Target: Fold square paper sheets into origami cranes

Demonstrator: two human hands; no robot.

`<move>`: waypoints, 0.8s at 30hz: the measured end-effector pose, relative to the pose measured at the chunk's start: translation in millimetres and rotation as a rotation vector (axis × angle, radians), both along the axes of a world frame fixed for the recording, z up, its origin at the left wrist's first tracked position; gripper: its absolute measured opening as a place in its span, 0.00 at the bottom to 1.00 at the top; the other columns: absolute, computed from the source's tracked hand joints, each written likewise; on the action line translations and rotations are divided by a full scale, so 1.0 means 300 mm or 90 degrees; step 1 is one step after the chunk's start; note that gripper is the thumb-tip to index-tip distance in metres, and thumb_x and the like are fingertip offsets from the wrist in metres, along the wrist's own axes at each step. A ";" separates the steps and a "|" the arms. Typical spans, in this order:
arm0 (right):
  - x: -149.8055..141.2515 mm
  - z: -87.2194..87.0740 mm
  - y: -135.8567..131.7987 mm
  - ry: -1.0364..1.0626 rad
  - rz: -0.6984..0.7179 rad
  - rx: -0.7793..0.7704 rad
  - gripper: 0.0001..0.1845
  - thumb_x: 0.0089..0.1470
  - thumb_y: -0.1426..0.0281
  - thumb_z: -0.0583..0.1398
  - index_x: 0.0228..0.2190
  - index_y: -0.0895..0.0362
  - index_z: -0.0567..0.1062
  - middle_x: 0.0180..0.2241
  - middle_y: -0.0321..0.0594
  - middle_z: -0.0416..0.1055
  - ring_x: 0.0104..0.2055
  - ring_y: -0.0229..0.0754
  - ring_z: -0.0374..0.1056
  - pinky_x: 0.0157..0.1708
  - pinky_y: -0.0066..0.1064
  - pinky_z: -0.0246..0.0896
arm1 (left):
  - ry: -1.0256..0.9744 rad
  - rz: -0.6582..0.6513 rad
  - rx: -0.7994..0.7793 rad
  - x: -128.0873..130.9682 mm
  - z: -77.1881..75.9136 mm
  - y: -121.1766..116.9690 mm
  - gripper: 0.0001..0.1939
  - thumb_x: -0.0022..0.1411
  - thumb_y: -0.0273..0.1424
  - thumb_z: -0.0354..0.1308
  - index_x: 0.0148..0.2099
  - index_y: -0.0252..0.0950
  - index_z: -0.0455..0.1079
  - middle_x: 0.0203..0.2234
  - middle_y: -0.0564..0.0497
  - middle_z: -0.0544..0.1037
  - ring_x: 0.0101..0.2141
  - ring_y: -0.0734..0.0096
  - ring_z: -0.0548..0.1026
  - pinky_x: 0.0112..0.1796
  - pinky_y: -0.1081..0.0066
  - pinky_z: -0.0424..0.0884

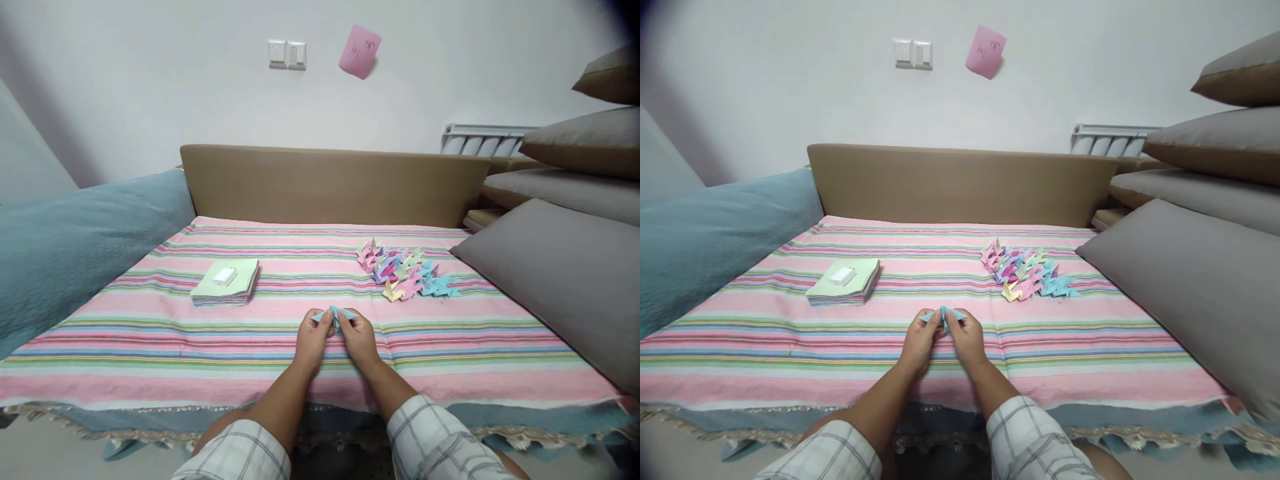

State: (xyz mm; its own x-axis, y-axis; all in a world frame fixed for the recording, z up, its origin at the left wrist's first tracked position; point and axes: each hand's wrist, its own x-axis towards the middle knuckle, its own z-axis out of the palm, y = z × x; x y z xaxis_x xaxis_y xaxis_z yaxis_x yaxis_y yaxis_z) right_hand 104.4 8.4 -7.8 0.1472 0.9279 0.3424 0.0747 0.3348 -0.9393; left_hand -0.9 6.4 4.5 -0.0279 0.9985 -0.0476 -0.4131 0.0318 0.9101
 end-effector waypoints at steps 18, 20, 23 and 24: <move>-0.032 -0.002 0.004 -0.010 -0.001 -0.017 0.20 0.54 0.54 0.53 0.23 0.56 0.68 0.21 0.33 0.65 0.25 0.37 0.61 0.29 0.28 0.57 | 0.085 -0.007 0.040 -0.006 0.011 0.004 0.22 0.47 0.50 0.61 0.27 0.35 0.62 0.19 0.57 0.66 0.23 0.77 0.66 0.27 0.76 0.65; -0.036 -0.001 -0.005 -0.024 -0.002 -0.009 0.20 0.55 0.54 0.53 0.23 0.56 0.68 0.20 0.33 0.65 0.25 0.37 0.61 0.29 0.28 0.56 | 0.150 0.002 0.056 -0.009 0.009 0.003 0.22 0.49 0.49 0.59 0.24 0.36 0.61 0.17 0.58 0.64 0.21 0.76 0.64 0.26 0.75 0.62; -0.039 0.001 -0.014 -0.035 0.003 0.002 0.20 0.56 0.54 0.52 0.22 0.55 0.67 0.20 0.34 0.65 0.25 0.37 0.61 0.29 0.28 0.57 | 0.242 0.012 0.081 -0.011 0.013 -0.001 0.21 0.51 0.48 0.58 0.21 0.36 0.62 0.15 0.56 0.65 0.21 0.74 0.64 0.26 0.74 0.59; -0.039 0.002 -0.016 -0.038 0.001 0.004 0.20 0.56 0.55 0.52 0.22 0.55 0.67 0.20 0.34 0.65 0.25 0.37 0.61 0.29 0.28 0.57 | 0.258 0.013 0.086 -0.011 0.016 -0.003 0.21 0.51 0.48 0.58 0.20 0.36 0.63 0.15 0.55 0.65 0.21 0.73 0.64 0.26 0.73 0.59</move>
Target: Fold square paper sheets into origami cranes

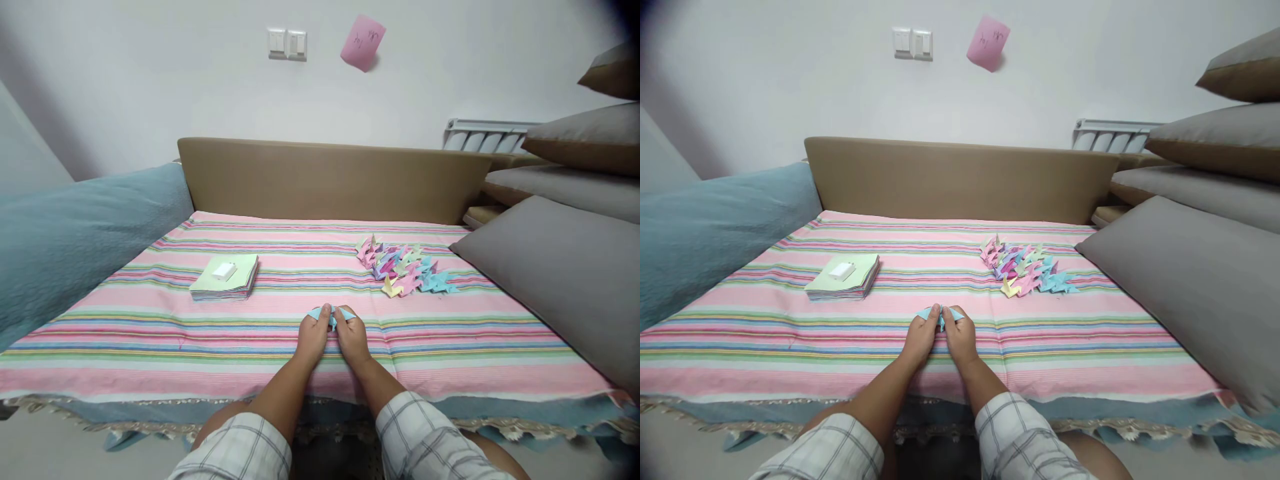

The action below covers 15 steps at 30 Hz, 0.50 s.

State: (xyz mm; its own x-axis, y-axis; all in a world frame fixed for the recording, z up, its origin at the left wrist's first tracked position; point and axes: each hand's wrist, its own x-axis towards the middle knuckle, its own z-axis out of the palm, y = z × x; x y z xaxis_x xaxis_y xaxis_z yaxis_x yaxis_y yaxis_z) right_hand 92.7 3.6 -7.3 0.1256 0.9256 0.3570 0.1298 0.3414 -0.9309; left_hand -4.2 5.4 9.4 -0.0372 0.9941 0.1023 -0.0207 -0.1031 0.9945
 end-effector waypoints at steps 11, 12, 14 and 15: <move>0.003 0.006 -0.006 0.032 0.001 -0.005 0.20 0.55 0.53 0.53 0.21 0.55 0.66 0.19 0.33 0.65 0.24 0.37 0.62 0.28 0.28 0.58 | -0.116 -0.030 -0.057 -0.001 -0.030 0.019 0.23 0.48 0.51 0.59 0.21 0.36 0.64 0.16 0.54 0.67 0.22 0.72 0.63 0.26 0.73 0.61; 0.003 0.004 -0.005 0.035 0.002 -0.007 0.20 0.55 0.53 0.53 0.22 0.55 0.67 0.19 0.33 0.65 0.24 0.37 0.62 0.28 0.28 0.58 | -0.127 -0.037 -0.063 -0.001 -0.034 0.022 0.22 0.48 0.51 0.59 0.22 0.36 0.64 0.17 0.54 0.67 0.22 0.72 0.64 0.26 0.73 0.61; 0.004 0.000 -0.003 0.030 0.003 -0.008 0.21 0.55 0.53 0.53 0.21 0.56 0.67 0.19 0.33 0.65 0.24 0.37 0.62 0.28 0.28 0.58 | -0.117 -0.040 -0.060 0.000 -0.036 0.023 0.22 0.48 0.50 0.59 0.22 0.36 0.64 0.17 0.54 0.66 0.22 0.72 0.63 0.26 0.73 0.60; 0.005 -0.002 -0.002 0.024 0.001 -0.008 0.21 0.55 0.54 0.53 0.21 0.56 0.67 0.19 0.34 0.65 0.24 0.37 0.62 0.28 0.28 0.58 | -0.098 -0.037 -0.051 0.000 -0.035 0.022 0.22 0.48 0.50 0.59 0.21 0.36 0.63 0.16 0.55 0.65 0.21 0.73 0.62 0.25 0.74 0.59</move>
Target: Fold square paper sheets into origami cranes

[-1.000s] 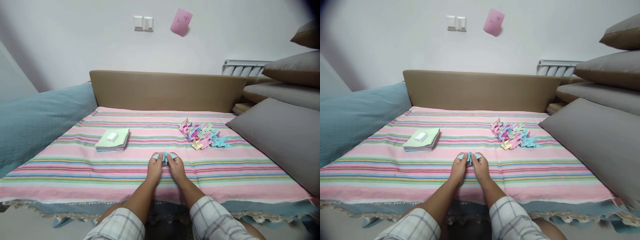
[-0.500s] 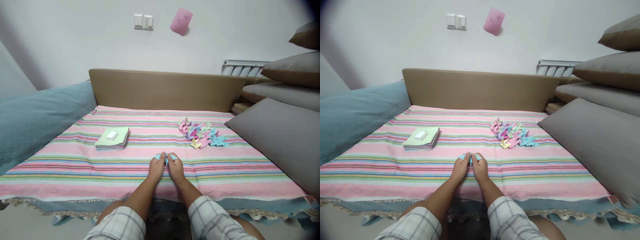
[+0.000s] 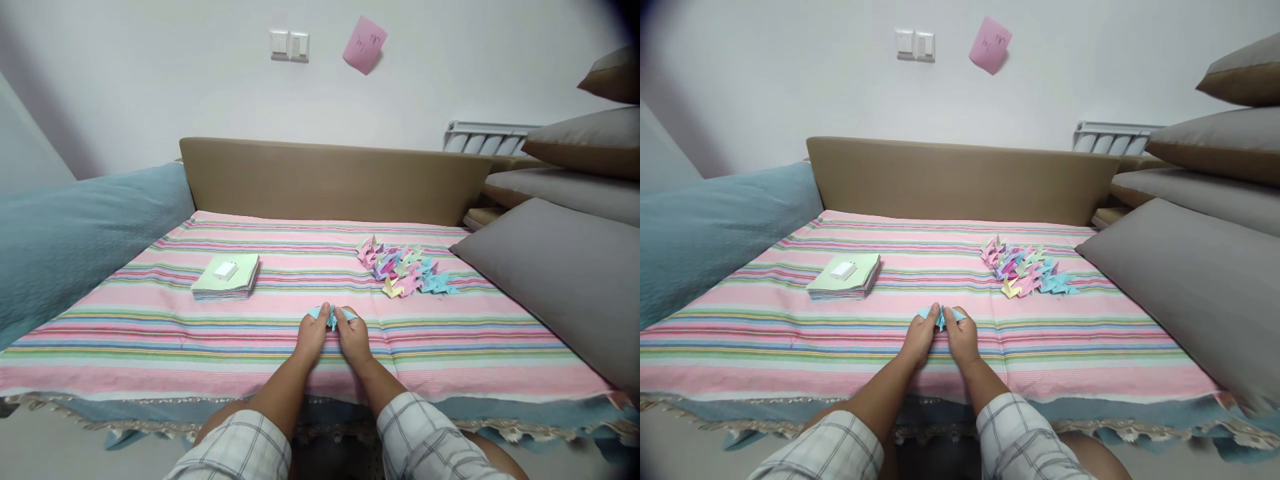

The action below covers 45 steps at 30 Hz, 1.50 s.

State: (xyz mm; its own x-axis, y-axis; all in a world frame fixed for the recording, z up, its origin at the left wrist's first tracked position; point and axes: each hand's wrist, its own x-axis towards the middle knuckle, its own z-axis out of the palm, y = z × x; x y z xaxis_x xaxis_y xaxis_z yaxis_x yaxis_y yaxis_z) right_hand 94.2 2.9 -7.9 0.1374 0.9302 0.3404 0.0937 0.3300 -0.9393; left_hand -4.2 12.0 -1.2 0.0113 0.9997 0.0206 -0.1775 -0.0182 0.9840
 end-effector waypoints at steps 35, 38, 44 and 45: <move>-0.022 0.015 0.010 0.330 0.017 -0.157 0.22 0.41 0.52 0.63 0.19 0.57 0.66 0.13 0.28 0.58 0.17 0.31 0.52 0.18 0.25 0.48 | -0.285 -0.027 -0.038 0.034 0.039 -0.021 0.23 0.46 0.49 0.63 0.27 0.32 0.67 0.20 0.50 0.73 0.26 0.69 0.71 0.30 0.69 0.67; -0.028 0.010 0.013 0.373 0.008 -0.175 0.21 0.41 0.54 0.64 0.20 0.57 0.66 0.13 0.28 0.59 0.16 0.30 0.52 0.17 0.24 0.47 | -0.306 -0.038 -0.041 0.038 0.051 -0.025 0.23 0.47 0.49 0.63 0.27 0.31 0.68 0.19 0.50 0.72 0.25 0.70 0.71 0.28 0.70 0.66; -0.055 0.016 0.002 0.440 -0.045 -0.222 0.21 0.39 0.54 0.65 0.20 0.58 0.66 0.13 0.29 0.62 0.15 0.30 0.56 0.15 0.23 0.50 | -0.336 -0.011 -0.107 0.039 0.047 -0.024 0.26 0.46 0.50 0.62 0.29 0.29 0.69 0.17 0.52 0.70 0.20 0.74 0.68 0.23 0.72 0.63; -0.061 0.019 -0.001 0.447 -0.053 -0.225 0.21 0.39 0.54 0.66 0.20 0.58 0.66 0.13 0.29 0.62 0.15 0.30 0.56 0.15 0.24 0.50 | -0.340 -0.005 -0.115 0.039 0.046 -0.023 0.26 0.46 0.51 0.62 0.29 0.29 0.68 0.17 0.51 0.70 0.20 0.74 0.67 0.23 0.72 0.62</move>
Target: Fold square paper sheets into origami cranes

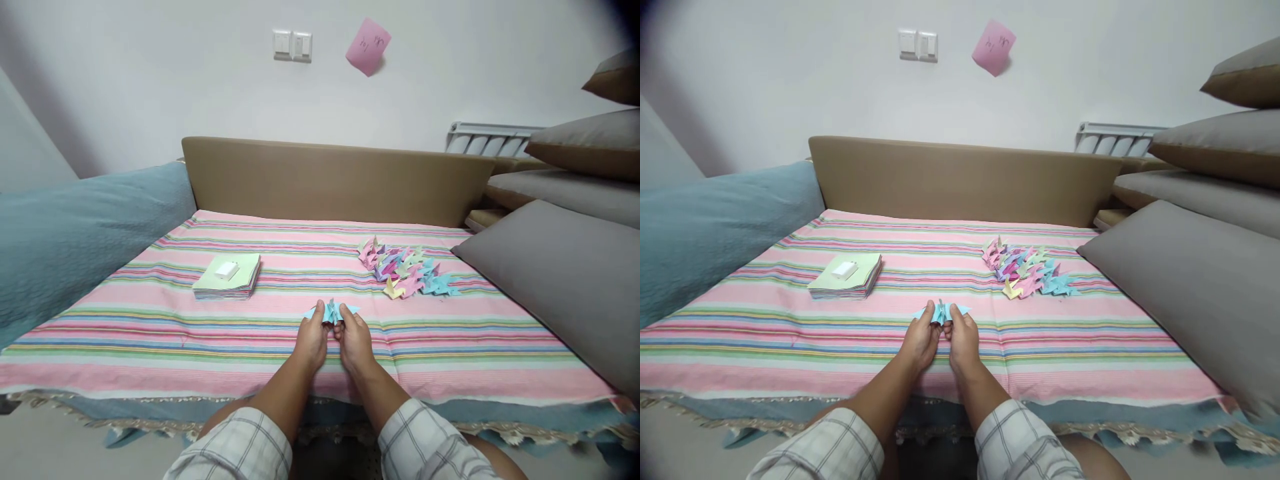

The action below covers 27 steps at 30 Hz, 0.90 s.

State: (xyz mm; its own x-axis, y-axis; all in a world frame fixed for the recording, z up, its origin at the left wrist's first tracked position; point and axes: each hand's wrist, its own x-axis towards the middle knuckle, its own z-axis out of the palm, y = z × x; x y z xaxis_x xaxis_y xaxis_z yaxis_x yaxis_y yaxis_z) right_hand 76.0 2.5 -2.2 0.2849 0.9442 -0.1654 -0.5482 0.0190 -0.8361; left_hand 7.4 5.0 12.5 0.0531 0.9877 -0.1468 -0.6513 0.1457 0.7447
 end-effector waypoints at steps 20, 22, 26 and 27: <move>-0.030 -0.009 -0.013 -0.086 -0.027 0.022 0.22 0.44 0.53 0.62 0.18 0.57 0.63 0.13 0.27 0.58 0.15 0.30 0.53 0.15 0.24 0.49 | -0.001 -0.024 0.020 -0.014 0.009 -0.006 0.22 0.40 0.42 0.69 0.26 0.31 0.66 0.14 0.55 0.67 0.16 0.78 0.65 0.18 0.75 0.59; -0.028 -0.013 -0.009 -0.072 -0.031 0.032 0.21 0.44 0.53 0.63 0.19 0.57 0.63 0.13 0.26 0.57 0.15 0.30 0.52 0.14 0.24 0.48 | 0.005 -0.023 0.024 -0.018 0.012 -0.006 0.20 0.39 0.40 0.70 0.27 0.31 0.66 0.16 0.55 0.69 0.17 0.76 0.67 0.19 0.75 0.61; -0.026 -0.017 -0.004 -0.046 -0.033 0.025 0.21 0.43 0.53 0.63 0.21 0.57 0.64 0.13 0.27 0.58 0.15 0.30 0.52 0.14 0.23 0.47 | 0.017 -0.033 0.020 -0.022 0.018 -0.006 0.20 0.39 0.39 0.70 0.27 0.31 0.67 0.16 0.54 0.69 0.17 0.76 0.67 0.18 0.75 0.61; -0.025 -0.017 -0.005 -0.040 -0.032 0.025 0.21 0.44 0.52 0.62 0.21 0.56 0.64 0.13 0.27 0.58 0.15 0.30 0.52 0.14 0.23 0.47 | 0.019 -0.040 0.022 -0.022 0.018 -0.006 0.20 0.40 0.40 0.70 0.27 0.31 0.67 0.15 0.54 0.69 0.17 0.76 0.66 0.18 0.74 0.61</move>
